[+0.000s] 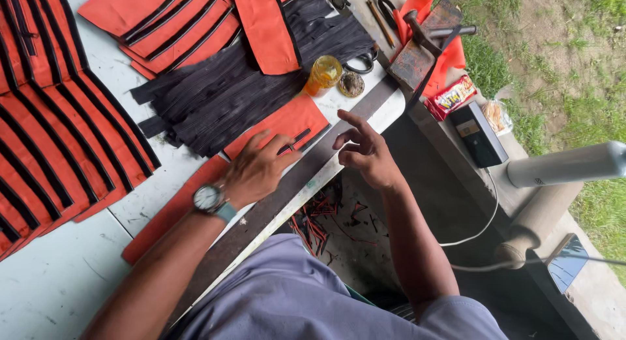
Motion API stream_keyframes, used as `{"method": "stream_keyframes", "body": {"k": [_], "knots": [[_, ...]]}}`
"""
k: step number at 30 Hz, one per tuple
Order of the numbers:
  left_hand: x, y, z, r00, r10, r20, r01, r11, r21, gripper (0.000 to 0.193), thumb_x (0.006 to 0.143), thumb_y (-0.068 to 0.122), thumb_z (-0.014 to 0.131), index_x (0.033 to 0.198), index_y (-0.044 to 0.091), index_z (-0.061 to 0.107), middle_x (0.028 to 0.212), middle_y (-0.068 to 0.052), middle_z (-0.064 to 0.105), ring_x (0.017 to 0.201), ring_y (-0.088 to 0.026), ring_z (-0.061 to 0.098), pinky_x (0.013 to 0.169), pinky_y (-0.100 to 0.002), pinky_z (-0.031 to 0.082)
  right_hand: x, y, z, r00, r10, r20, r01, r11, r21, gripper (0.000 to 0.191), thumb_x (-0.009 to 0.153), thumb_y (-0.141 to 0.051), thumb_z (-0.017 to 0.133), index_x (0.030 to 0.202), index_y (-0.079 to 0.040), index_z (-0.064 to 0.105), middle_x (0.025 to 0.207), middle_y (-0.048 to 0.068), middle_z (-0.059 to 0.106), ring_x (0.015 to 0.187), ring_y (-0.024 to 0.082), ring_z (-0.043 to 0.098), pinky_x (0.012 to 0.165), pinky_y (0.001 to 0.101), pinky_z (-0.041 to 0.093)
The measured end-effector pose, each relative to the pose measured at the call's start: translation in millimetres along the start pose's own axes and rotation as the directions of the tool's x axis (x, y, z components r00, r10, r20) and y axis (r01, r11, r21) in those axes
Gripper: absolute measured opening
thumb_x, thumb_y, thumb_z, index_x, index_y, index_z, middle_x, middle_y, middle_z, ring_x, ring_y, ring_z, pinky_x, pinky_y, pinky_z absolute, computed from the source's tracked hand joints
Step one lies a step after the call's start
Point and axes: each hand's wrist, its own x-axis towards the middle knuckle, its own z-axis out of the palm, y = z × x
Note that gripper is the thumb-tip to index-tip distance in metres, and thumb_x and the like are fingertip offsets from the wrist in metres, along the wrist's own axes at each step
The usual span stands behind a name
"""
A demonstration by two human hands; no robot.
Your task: The person repeatedly picks up orange fabric pouches and black zippers from a table, aligns the zipper with the pouch opening, and presses it into place by hand. The person then places the assembled pouch onto a growing stack of finished items.
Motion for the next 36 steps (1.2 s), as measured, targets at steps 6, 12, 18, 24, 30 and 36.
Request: {"method": "stream_keyframes", "body": {"k": [6,12,18,24,30,36], "knots": [[33,-16,35,0.957,-0.282,0.073,0.286,0.957,-0.048,0.015,0.097,0.024,0.064,0.097,0.010,0.070,0.103,-0.010,0.069,0.087,-0.032,0.070,0.083,-0.049,0.055,7,19,-9,1.000,0.025,0.004,-0.025,0.992,0.122,0.085,0.080,0.004,0.065,0.160,-0.003,0.035,0.103,0.010,0.061,0.077,0.013,0.058,0.070,0.0281,0.049],[43,-14,38,0.869,-0.483,0.106,0.493,0.863,-0.110,0.022,0.110,0.021,0.054,0.116,0.000,0.057,0.113,-0.020,0.066,0.094,-0.043,0.066,0.072,-0.054,0.055,9,19,-20,0.967,0.204,0.149,-0.223,0.968,0.117,0.096,0.083,-0.008,0.066,0.166,-0.015,0.018,0.077,0.010,0.062,0.054,0.010,0.048,0.051,0.0242,0.040],[16,-21,-22,0.959,-0.285,0.006,0.276,0.923,-0.267,0.038,0.097,0.016,0.064,0.132,0.002,0.058,0.119,-0.020,0.064,0.103,-0.040,0.065,0.084,-0.050,0.055,24,20,-29,0.936,0.282,0.211,-0.309,0.945,0.106,0.096,0.085,-0.011,0.063,0.168,-0.019,0.015,0.070,0.010,0.063,0.046,0.009,0.043,0.043,0.0230,0.035],[-20,-15,-62,0.957,-0.267,0.111,0.274,0.960,-0.054,0.041,0.084,0.020,0.075,0.123,0.007,0.071,0.133,-0.016,0.059,0.113,-0.040,0.060,0.097,-0.049,0.049,24,10,-17,0.906,0.371,0.204,-0.369,0.928,-0.050,0.095,0.085,-0.013,0.062,0.167,-0.024,0.016,0.068,0.009,0.064,0.044,0.007,0.041,0.042,0.0225,0.034],[-44,-5,-77,0.901,-0.365,0.234,0.369,0.929,0.026,0.043,0.081,0.022,0.078,0.123,0.012,0.073,0.140,-0.011,0.053,0.118,-0.037,0.057,0.102,-0.048,0.049,6,-13,23,0.894,0.430,0.123,-0.326,0.815,-0.478,0.098,0.081,-0.014,0.061,0.165,-0.027,0.014,0.064,0.005,0.067,0.050,0.008,0.052,0.047,0.0251,0.044],[-62,4,-90,0.842,-0.450,0.297,0.461,0.887,0.034,0.044,0.080,0.025,0.079,0.121,0.012,0.073,0.144,-0.011,0.051,0.122,-0.038,0.055,0.101,-0.048,0.049,-8,-26,63,0.915,0.364,0.172,-0.171,0.738,-0.653,0.101,0.076,-0.013,0.060,0.165,-0.023,0.015,0.061,0.008,0.069,0.058,0.013,0.068,0.067,0.0307,0.057]]}}
